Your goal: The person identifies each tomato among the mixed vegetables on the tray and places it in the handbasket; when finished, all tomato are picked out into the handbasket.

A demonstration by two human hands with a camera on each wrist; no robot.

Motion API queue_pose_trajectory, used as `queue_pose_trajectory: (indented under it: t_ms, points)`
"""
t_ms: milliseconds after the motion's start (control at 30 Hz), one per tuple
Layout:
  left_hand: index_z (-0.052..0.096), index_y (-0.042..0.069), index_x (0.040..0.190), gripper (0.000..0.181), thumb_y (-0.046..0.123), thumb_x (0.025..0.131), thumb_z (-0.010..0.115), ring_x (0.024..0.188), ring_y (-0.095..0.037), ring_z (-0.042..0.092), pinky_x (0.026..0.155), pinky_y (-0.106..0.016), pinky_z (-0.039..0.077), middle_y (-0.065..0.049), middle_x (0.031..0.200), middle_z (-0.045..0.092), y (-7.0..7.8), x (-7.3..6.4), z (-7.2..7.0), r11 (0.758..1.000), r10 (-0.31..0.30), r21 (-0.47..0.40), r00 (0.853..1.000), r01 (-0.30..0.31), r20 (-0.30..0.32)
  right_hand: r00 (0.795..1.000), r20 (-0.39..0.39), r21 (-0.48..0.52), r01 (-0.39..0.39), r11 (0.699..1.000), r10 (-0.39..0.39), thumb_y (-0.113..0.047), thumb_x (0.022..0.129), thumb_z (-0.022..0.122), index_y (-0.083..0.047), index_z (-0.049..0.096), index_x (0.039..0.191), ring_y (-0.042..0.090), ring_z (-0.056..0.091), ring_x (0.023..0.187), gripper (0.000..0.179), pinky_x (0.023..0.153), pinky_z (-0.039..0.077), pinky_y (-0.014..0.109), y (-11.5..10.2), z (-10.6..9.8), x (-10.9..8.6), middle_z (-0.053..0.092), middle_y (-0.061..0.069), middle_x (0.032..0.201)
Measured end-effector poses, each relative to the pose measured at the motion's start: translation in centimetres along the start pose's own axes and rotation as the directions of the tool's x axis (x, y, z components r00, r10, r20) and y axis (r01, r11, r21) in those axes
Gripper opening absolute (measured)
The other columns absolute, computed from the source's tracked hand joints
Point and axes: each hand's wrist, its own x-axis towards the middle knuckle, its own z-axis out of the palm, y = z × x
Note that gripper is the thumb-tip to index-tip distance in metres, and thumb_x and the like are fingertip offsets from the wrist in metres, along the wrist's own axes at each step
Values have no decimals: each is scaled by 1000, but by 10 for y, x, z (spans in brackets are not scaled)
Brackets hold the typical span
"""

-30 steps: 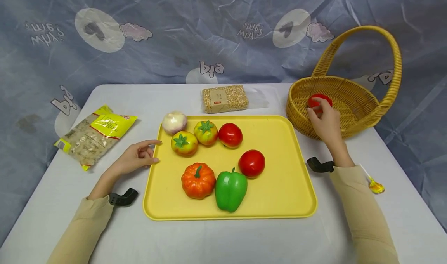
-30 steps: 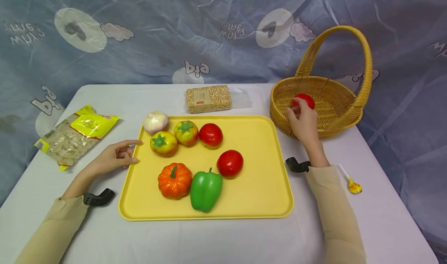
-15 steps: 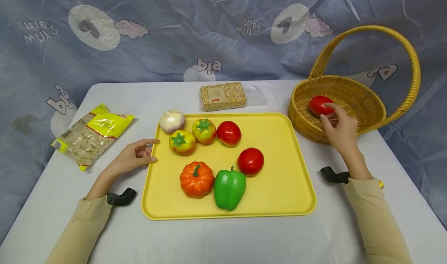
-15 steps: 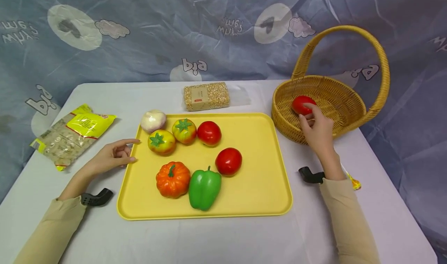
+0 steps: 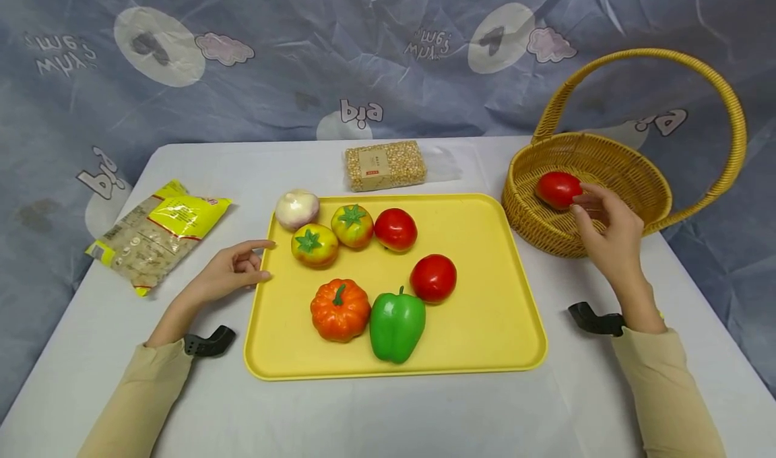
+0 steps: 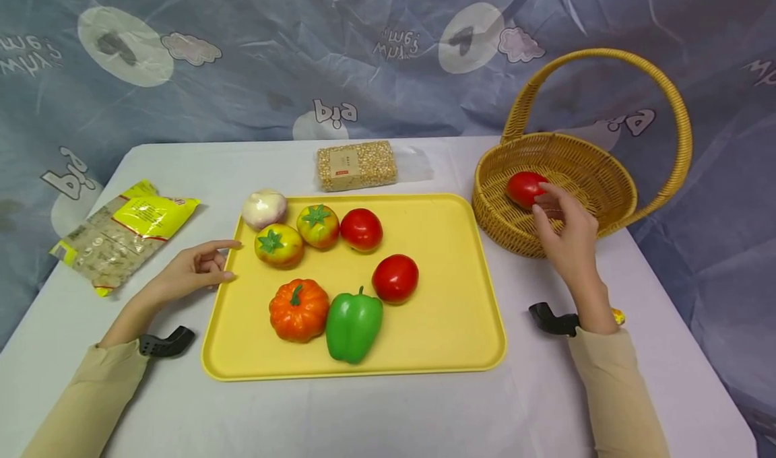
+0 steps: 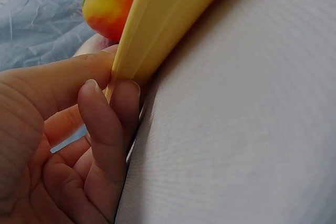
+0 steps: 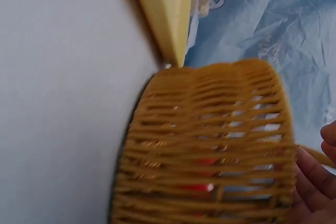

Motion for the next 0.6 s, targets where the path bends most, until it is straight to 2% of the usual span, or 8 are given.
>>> queue_pose_trajectory:
  t_ms: [67, 100, 300, 367, 600]
  points:
    - [44, -6, 131, 53, 3, 84, 66, 52, -3, 46, 49, -22, 43, 5, 74, 52, 0, 0, 0, 1000, 3, -3, 1000, -3, 0, 1000, -18, 19, 18, 1000, -17, 4, 84, 61, -2, 59, 122, -18, 53, 90, 38, 78, 40, -2, -7, 1, 1, 65, 16, 98]
    - [44, -6, 131, 53, 3, 84, 66, 52, -3, 46, 49, -22, 43, 5, 74, 52, 0, 0, 1, 1000, 3, -3, 1000, -3, -1, 1000, -19, 35, 24, 999, -24, 5, 83, 61, -1, 59, 122, -17, 53, 91, 39, 79, 41, -1, -11, 2, 1, 65, 15, 100]
    - [45, -4, 132, 53, 4, 84, 67, 53, -3, 45, 49, -21, 43, 5, 74, 52, 0, 0, 0, 1000, -1, 7, 1000, 1, -4, 998, 17, 167, 63, 984, -67, 12, 81, 60, 6, 59, 119, -7, 57, 96, 39, 83, 44, 3, -37, 6, 1, 59, -18, 107]
    - [45, -5, 131, 53, 4, 84, 67, 52, -3, 46, 49, -22, 43, 4, 74, 53, 0, 0, 0, 1000, -2, 4, 1000, 2, -6, 994, 34, 205, 91, 975, -101, 14, 80, 60, 7, 58, 118, -4, 58, 96, 39, 84, 45, 5, -45, 10, 1, 59, -19, 108]
    - [45, -2, 132, 53, 5, 84, 67, 52, -4, 45, 49, -21, 43, 4, 74, 53, 1, 1, 0, 1000, -17, 8, 1000, 17, -9, 969, 130, 303, 163, 939, -210, 21, 74, 62, 7, 59, 118, 2, 60, 98, 47, 83, 48, 9, -68, 25, -3, 61, -6, 109]
